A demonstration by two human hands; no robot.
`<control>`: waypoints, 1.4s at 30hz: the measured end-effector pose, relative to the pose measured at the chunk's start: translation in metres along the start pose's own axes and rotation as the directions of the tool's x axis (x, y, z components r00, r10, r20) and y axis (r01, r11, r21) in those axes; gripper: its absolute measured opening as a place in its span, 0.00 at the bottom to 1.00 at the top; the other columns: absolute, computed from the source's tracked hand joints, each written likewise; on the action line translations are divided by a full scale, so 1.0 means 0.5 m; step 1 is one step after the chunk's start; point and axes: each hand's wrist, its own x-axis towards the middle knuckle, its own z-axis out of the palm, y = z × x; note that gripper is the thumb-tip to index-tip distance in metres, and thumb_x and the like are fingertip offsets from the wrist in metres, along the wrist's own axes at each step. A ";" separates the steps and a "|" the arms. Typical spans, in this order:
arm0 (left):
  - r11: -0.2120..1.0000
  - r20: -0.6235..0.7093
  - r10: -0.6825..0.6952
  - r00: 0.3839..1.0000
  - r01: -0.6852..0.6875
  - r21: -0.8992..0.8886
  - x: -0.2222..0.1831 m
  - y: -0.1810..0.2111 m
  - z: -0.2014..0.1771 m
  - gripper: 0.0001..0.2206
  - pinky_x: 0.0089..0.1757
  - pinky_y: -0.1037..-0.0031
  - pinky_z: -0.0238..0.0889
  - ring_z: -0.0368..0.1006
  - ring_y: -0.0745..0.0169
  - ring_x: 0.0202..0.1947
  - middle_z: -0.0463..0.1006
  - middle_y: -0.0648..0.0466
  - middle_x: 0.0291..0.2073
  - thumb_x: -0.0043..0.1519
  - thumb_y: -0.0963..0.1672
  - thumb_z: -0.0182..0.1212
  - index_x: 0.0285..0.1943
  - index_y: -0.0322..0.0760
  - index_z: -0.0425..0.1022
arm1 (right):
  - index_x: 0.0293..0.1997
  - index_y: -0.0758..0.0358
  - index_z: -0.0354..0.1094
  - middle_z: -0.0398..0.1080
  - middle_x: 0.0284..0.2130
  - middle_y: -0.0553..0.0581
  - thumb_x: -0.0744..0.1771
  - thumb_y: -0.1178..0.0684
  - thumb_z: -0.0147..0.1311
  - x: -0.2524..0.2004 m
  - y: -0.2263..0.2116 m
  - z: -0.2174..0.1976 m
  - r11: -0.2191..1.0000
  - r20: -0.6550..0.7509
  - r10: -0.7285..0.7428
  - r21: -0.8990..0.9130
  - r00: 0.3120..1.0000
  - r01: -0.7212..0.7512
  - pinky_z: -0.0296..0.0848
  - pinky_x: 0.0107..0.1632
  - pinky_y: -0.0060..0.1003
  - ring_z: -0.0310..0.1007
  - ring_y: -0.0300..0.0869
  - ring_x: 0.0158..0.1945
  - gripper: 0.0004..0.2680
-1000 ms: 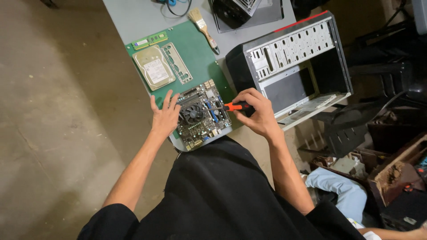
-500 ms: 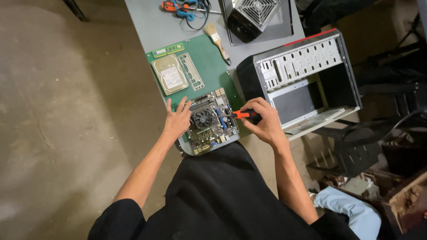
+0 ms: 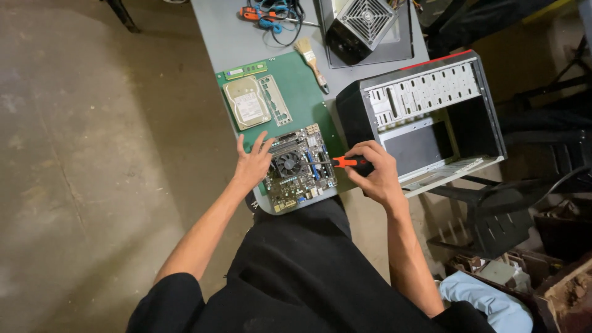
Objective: A person uses a screwdriver on a motherboard and then prepares a CPU fan for reassembly.
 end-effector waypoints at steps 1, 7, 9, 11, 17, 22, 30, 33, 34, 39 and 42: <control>1.000 0.002 -0.006 1.000 0.006 0.004 0.006 -0.001 -0.019 0.06 0.63 0.27 0.28 0.53 0.53 0.73 0.71 0.54 0.60 0.59 0.44 0.63 0.29 0.45 0.76 | 0.42 0.55 0.78 0.75 0.39 0.55 0.62 0.58 0.66 -0.001 0.001 0.002 1.000 0.005 -0.004 0.003 1.000 0.004 0.75 0.46 0.44 0.78 0.52 0.41 0.08; 0.998 0.013 -0.044 0.999 0.044 -0.047 0.019 -0.005 -0.050 0.05 0.60 0.22 0.29 0.47 0.50 0.76 0.67 0.56 0.67 0.59 0.41 0.67 0.31 0.46 0.78 | 0.41 0.56 0.78 0.75 0.37 0.55 0.62 0.58 0.66 0.001 -0.002 0.013 0.999 -0.016 -0.041 -0.006 0.999 0.041 0.75 0.44 0.43 0.78 0.53 0.40 0.07; 0.992 0.009 -0.098 0.995 0.098 -0.074 0.012 0.000 -0.025 0.06 0.58 0.20 0.33 0.48 0.48 0.76 0.69 0.53 0.65 0.60 0.40 0.65 0.30 0.43 0.78 | 0.41 0.55 0.78 0.75 0.38 0.54 0.62 0.58 0.66 0.001 -0.004 0.019 0.998 -0.024 -0.057 -0.012 0.998 0.057 0.75 0.44 0.44 0.78 0.52 0.40 0.07; 0.992 0.024 -0.099 0.995 0.101 -0.072 0.013 -0.001 -0.023 0.06 0.58 0.20 0.32 0.48 0.48 0.76 0.70 0.53 0.64 0.60 0.40 0.66 0.30 0.43 0.78 | 0.41 0.55 0.78 0.75 0.37 0.54 0.62 0.59 0.66 0.003 -0.009 0.025 0.998 -0.026 -0.068 -0.014 0.997 0.067 0.75 0.44 0.44 0.78 0.52 0.39 0.07; 0.988 0.072 -0.103 0.992 0.110 -0.105 -0.005 0.010 0.026 0.07 0.61 0.20 0.28 0.50 0.48 0.74 0.71 0.53 0.59 0.61 0.40 0.64 0.30 0.47 0.76 | 0.41 0.56 0.78 0.75 0.38 0.54 0.62 0.59 0.65 -0.003 -0.030 0.028 0.996 -0.034 -0.087 -0.025 0.996 0.086 0.75 0.43 0.45 0.78 0.52 0.39 0.07; 0.932 0.173 -0.113 0.978 0.164 -0.322 -0.005 0.006 0.006 0.17 0.65 0.24 0.25 0.51 0.51 0.69 0.69 0.53 0.49 0.65 0.36 0.54 0.23 0.49 0.65 | 0.41 0.58 0.78 0.75 0.38 0.56 0.62 0.60 0.65 -0.023 -0.037 0.017 0.999 -0.043 -0.050 -0.024 0.998 0.049 0.75 0.44 0.46 0.78 0.53 0.40 0.07; 0.967 0.143 -0.138 0.980 0.165 -0.193 -0.027 0.003 0.031 0.04 0.58 0.16 0.29 0.44 0.39 0.76 0.68 0.50 0.64 0.60 0.40 0.69 0.32 0.38 0.78 | 0.43 0.59 0.78 0.76 0.38 0.61 0.60 0.61 0.68 -0.026 -0.024 0.023 0.988 -0.039 -0.154 -0.031 0.987 0.153 0.74 0.46 0.49 0.77 0.59 0.44 0.10; 0.933 0.220 -0.238 0.946 0.286 -0.218 -0.019 -0.004 0.010 0.13 0.55 0.15 0.31 0.40 0.36 0.75 0.66 0.48 0.67 0.50 0.45 0.77 0.42 0.44 0.82 | 0.47 0.58 0.78 0.78 0.39 0.59 0.62 0.60 0.68 -0.016 -0.039 0.021 0.995 -0.084 -0.094 -0.021 0.992 0.093 0.75 0.46 0.41 0.79 0.55 0.43 0.10; 0.924 0.248 -0.258 0.934 0.314 -0.219 -0.022 0.004 0.002 0.13 0.55 0.15 0.31 0.40 0.36 0.75 0.66 0.48 0.67 0.50 0.45 0.77 0.42 0.44 0.82 | 0.47 0.58 0.78 0.78 0.39 0.59 0.62 0.60 0.68 -0.020 -0.060 0.022 0.996 -0.049 -0.084 -0.010 0.995 0.083 0.75 0.46 0.41 0.79 0.55 0.43 0.10; 0.767 0.287 -0.380 0.879 0.473 -0.433 -0.001 0.010 -0.037 0.10 0.61 0.20 0.24 0.38 0.39 0.76 0.62 0.50 0.72 0.50 0.34 0.73 0.27 0.42 0.80 | 0.52 0.69 0.70 0.78 0.47 0.62 0.71 0.61 0.63 0.028 -0.098 0.059 0.988 0.028 -0.150 -0.026 0.988 0.151 0.73 0.54 0.39 0.78 0.48 0.50 0.07; 0.766 0.275 -0.441 0.854 0.518 -0.380 -0.009 0.025 -0.009 0.13 0.60 0.18 0.23 0.36 0.38 0.74 0.63 0.51 0.71 0.55 0.34 0.67 0.23 0.45 0.78 | 0.53 0.65 0.71 0.78 0.47 0.60 0.71 0.61 0.65 0.059 -0.083 0.085 0.982 0.148 -0.151 -0.093 0.977 0.166 0.71 0.49 0.39 0.77 0.48 0.47 0.07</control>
